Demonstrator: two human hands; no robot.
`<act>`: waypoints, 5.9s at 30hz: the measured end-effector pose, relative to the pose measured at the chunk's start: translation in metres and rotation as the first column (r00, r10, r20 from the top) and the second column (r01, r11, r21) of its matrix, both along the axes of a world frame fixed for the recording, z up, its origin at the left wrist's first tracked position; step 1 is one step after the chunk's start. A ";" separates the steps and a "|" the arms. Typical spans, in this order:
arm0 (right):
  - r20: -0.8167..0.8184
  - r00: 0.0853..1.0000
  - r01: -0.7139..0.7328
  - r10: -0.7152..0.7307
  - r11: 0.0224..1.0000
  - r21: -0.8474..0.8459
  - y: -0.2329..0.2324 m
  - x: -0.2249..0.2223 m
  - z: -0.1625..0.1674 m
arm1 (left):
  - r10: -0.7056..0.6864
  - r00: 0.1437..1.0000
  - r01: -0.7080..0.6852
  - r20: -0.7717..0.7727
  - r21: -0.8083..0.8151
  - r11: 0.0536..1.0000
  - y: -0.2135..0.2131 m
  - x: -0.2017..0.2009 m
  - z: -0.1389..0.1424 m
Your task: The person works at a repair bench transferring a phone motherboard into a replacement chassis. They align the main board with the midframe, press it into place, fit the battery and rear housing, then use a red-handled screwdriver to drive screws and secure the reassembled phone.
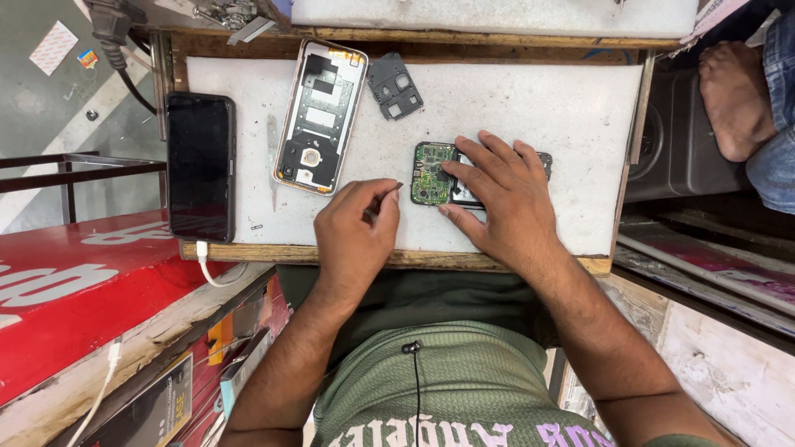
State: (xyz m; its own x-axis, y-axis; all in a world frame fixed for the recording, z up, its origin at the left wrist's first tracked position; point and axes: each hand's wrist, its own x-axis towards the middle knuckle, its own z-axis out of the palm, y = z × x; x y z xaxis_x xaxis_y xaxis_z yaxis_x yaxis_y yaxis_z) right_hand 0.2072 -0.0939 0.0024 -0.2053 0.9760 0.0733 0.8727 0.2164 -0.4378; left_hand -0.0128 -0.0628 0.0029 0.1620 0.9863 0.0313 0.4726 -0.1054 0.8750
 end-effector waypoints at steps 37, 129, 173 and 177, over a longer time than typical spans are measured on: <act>-0.009 1.000 -0.013 0.013 1.000 -0.001 -0.003 0.005 -0.005 | -0.223 0.943 0.290 -0.247 0.280 0.915 -0.010 0.015 -0.010; -0.027 0.992 -0.120 0.119 0.993 -0.008 0.025 -0.013 0.018 | -0.194 0.972 0.227 0.133 -0.316 0.921 0.043 0.004 0.000; -0.062 0.979 -0.192 0.192 0.981 0.005 0.036 -0.022 0.024 | -0.040 0.966 0.047 0.255 -0.020 0.999 -0.001 0.004 -0.005; -0.220 0.957 -0.185 0.189 0.982 0.036 0.032 -0.017 0.029 | -0.026 0.970 0.035 0.243 -0.030 0.999 -0.002 0.002 -0.005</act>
State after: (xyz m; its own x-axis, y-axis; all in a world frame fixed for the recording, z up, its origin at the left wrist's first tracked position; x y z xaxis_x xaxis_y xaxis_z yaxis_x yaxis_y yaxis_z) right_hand 0.1902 -0.0622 0.0315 -0.3610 0.9202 0.1514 0.6978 0.3742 -0.6108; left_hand -0.0106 -0.0649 -0.0017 0.1837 0.9822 0.0401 0.2426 -0.0848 0.9664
